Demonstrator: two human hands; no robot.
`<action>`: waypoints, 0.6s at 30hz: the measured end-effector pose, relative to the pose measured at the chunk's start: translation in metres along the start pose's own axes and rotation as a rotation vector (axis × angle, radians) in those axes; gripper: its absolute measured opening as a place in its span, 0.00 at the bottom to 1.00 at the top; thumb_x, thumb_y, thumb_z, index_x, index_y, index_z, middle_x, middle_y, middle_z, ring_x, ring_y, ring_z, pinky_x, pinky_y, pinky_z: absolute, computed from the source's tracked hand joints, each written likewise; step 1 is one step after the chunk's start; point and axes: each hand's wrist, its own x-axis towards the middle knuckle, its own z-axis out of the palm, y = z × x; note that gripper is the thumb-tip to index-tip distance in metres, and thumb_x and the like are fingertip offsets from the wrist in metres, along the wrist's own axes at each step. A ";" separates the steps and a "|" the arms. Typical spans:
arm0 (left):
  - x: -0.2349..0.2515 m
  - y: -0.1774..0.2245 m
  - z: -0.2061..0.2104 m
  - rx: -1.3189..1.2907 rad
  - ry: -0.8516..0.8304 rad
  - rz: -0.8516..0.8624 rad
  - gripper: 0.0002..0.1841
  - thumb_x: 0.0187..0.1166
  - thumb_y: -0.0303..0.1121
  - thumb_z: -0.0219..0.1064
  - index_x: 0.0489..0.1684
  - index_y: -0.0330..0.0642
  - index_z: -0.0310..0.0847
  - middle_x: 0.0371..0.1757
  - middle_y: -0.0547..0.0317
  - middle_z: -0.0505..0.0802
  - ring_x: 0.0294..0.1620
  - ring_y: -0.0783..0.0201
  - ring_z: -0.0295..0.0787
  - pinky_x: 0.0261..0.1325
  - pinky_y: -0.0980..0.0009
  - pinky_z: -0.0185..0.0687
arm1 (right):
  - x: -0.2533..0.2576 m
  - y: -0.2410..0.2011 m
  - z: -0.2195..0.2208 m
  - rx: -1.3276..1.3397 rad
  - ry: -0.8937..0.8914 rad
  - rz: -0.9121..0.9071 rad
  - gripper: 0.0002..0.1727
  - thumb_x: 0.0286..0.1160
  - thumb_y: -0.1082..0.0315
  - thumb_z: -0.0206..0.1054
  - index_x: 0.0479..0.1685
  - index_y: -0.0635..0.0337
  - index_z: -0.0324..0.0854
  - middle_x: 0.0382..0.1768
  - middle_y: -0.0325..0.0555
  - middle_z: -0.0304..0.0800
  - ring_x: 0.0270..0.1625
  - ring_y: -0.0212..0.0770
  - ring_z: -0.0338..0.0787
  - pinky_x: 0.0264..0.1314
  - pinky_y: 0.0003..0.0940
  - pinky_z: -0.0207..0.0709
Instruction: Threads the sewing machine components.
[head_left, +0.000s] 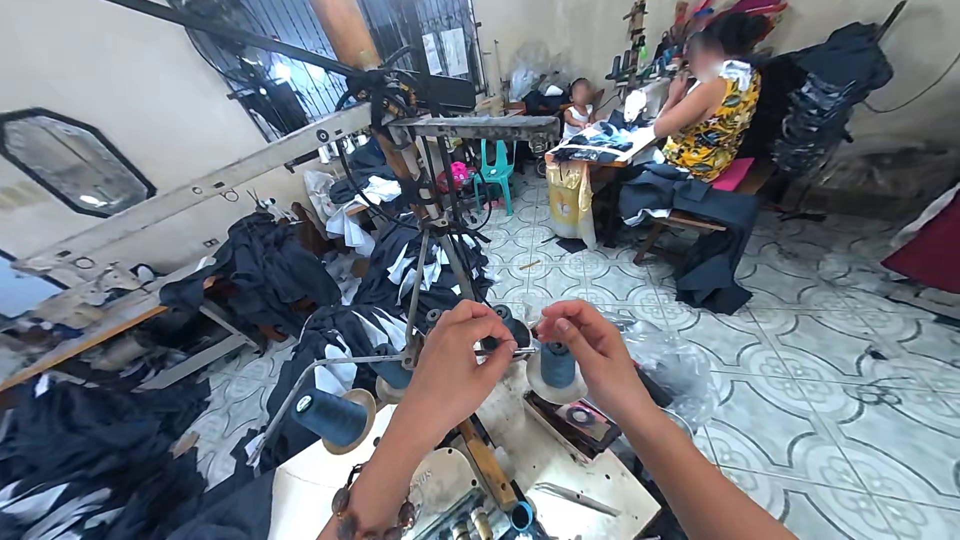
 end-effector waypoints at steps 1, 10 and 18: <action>0.000 0.001 0.000 0.013 0.003 0.011 0.11 0.79 0.40 0.67 0.39 0.46 0.94 0.56 0.58 0.91 0.61 0.62 0.86 0.62 0.59 0.81 | 0.000 0.001 0.000 0.003 0.001 0.003 0.12 0.86 0.72 0.51 0.54 0.62 0.80 0.44 0.33 0.90 0.48 0.26 0.91 0.59 0.27 0.86; -0.001 0.009 0.000 0.201 0.023 0.117 0.11 0.82 0.40 0.65 0.40 0.46 0.93 0.55 0.58 0.91 0.58 0.57 0.86 0.60 0.55 0.80 | -0.004 0.006 0.000 0.024 -0.020 0.015 0.11 0.87 0.73 0.52 0.51 0.61 0.81 0.41 0.32 0.91 0.46 0.25 0.91 0.57 0.25 0.86; -0.001 0.013 -0.002 0.282 -0.004 0.159 0.11 0.84 0.37 0.64 0.40 0.44 0.91 0.53 0.56 0.91 0.55 0.54 0.87 0.57 0.54 0.81 | -0.007 0.008 0.001 0.048 -0.038 0.009 0.11 0.87 0.72 0.53 0.49 0.60 0.82 0.40 0.30 0.91 0.45 0.24 0.91 0.57 0.25 0.86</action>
